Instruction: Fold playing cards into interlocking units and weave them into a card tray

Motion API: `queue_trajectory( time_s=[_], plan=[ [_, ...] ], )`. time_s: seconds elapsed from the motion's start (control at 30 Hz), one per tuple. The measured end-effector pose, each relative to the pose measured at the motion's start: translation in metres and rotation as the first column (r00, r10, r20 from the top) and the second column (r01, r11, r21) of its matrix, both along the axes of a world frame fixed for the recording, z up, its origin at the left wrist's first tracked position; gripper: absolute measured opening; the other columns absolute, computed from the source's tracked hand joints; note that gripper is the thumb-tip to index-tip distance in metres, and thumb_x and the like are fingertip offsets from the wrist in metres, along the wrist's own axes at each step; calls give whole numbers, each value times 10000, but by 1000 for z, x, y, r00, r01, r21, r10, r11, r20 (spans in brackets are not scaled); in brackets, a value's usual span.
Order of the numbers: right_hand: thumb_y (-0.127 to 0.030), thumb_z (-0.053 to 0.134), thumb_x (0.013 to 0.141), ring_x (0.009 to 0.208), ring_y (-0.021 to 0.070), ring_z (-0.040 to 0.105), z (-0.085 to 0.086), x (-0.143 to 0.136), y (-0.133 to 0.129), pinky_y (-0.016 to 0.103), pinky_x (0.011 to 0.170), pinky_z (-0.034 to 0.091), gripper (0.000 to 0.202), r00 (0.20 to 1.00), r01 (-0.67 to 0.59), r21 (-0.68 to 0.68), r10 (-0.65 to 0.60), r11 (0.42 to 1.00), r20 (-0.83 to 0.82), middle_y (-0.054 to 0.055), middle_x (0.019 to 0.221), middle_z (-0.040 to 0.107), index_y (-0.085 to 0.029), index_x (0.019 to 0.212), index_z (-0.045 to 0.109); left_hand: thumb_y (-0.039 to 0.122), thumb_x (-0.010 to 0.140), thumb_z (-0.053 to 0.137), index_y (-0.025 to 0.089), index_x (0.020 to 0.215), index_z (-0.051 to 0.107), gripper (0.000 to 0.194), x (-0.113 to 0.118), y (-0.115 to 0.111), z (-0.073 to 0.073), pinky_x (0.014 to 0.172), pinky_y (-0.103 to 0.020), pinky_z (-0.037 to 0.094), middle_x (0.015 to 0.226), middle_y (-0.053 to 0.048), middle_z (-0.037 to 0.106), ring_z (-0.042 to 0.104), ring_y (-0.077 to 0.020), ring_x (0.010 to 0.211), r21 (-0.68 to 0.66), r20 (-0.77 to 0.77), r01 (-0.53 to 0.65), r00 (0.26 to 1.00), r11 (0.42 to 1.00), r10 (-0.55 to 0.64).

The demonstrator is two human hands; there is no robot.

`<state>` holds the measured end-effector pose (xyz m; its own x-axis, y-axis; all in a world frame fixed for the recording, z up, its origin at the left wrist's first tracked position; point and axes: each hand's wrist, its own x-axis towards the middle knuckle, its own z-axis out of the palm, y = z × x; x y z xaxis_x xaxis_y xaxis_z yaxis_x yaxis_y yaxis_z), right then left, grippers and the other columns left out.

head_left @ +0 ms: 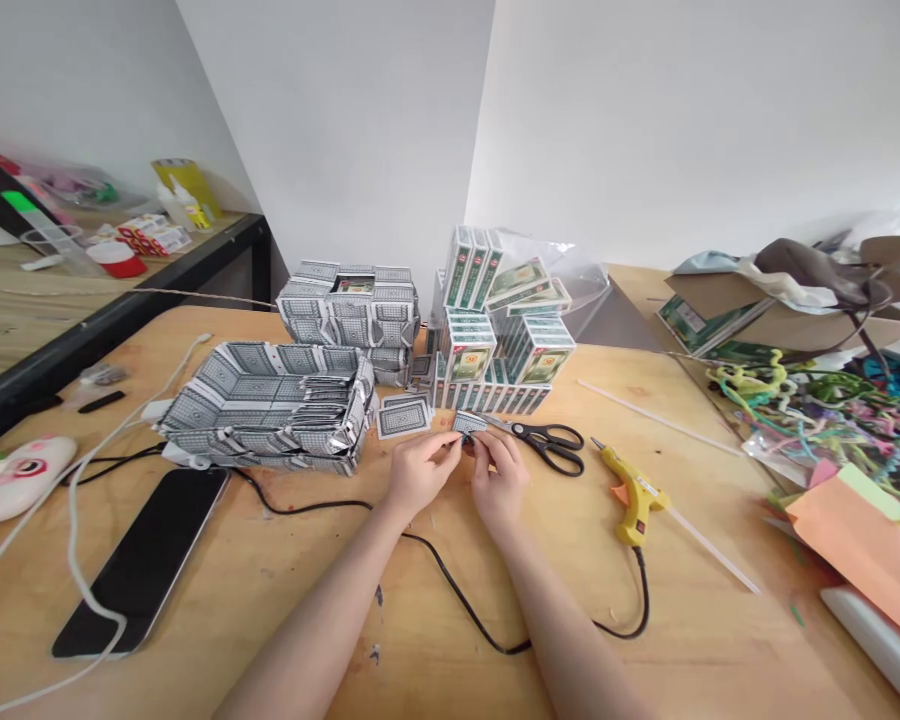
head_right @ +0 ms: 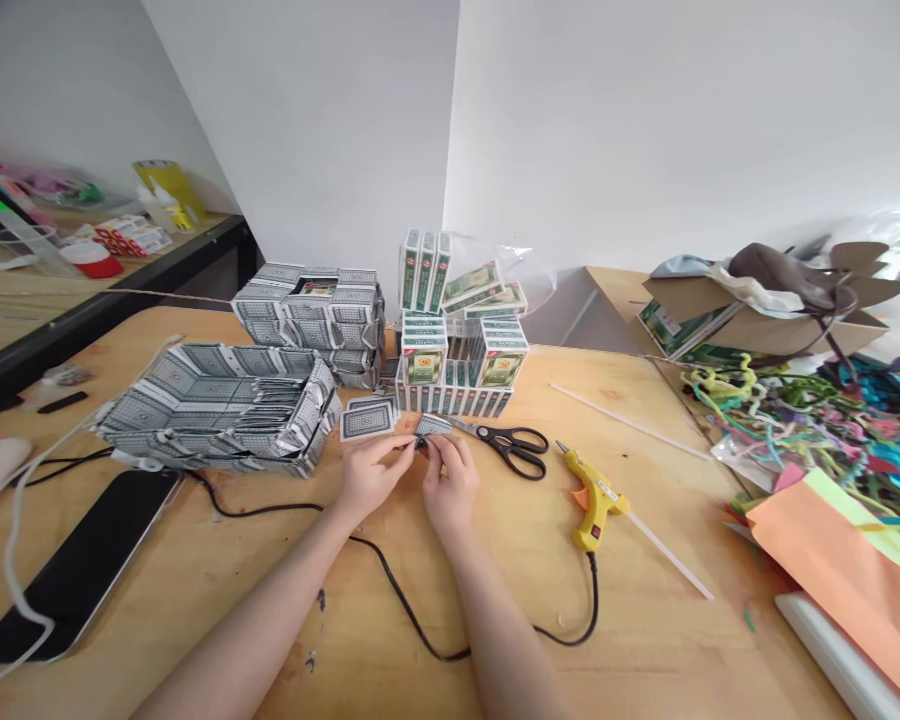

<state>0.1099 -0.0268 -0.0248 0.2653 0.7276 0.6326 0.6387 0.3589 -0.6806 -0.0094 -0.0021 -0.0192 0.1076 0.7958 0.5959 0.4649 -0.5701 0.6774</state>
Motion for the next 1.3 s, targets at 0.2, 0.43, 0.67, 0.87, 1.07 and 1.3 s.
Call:
queue_trajectory(
  time_s=[0.2,0.43,0.67,0.87,1.07,1.3],
  plan=[
    [-177,435,846,725,149,606,3,-1,-1,271,674,500,199,1000,12,-19,-12,1000,1,60,785,625,-180,822,632,195,743,553,184,872,672,176,4,-4,1,564,-205,494,747,-19,701,619,-109,559,-30,-44,-41,998,999,39],
    [-195,426,850,666,138,612,1,2,1,256,618,505,218,999,11,-48,-13,999,-43,58,789,629,-184,836,643,198,767,515,200,960,656,240,0,-5,0,501,-191,463,689,1,695,547,-78,444,-95,-137,-8,990,995,-6],
    [-190,440,844,746,153,608,1,1,0,277,691,505,201,1000,-1,-22,0,1000,-15,62,808,630,-192,854,640,224,781,525,203,929,659,201,-1,-4,-3,560,-196,496,801,-11,702,619,-104,574,-133,-40,15,999,991,-21],
    [-200,459,835,740,153,598,1,1,1,275,684,500,183,1000,-1,-21,1,1000,7,61,798,629,-187,852,641,205,764,527,198,939,656,218,0,-5,-4,572,-194,510,815,-18,702,625,-105,582,-173,4,9,1000,985,-9],
    [-211,437,847,752,156,603,1,3,1,286,713,496,211,1000,13,-50,-14,999,-9,63,803,627,-189,845,647,158,743,513,199,990,637,280,1,-5,-7,604,-202,524,837,-15,699,638,-116,630,-216,15,53,999,975,-51],
    [-227,443,843,760,161,605,-1,5,3,293,714,493,213,999,37,-49,-38,998,-23,62,814,630,-199,839,654,100,694,522,210,1019,630,360,-1,-6,-7,627,-211,527,830,1,697,628,-114,624,-249,-12,60,998,967,-65]
  ],
)
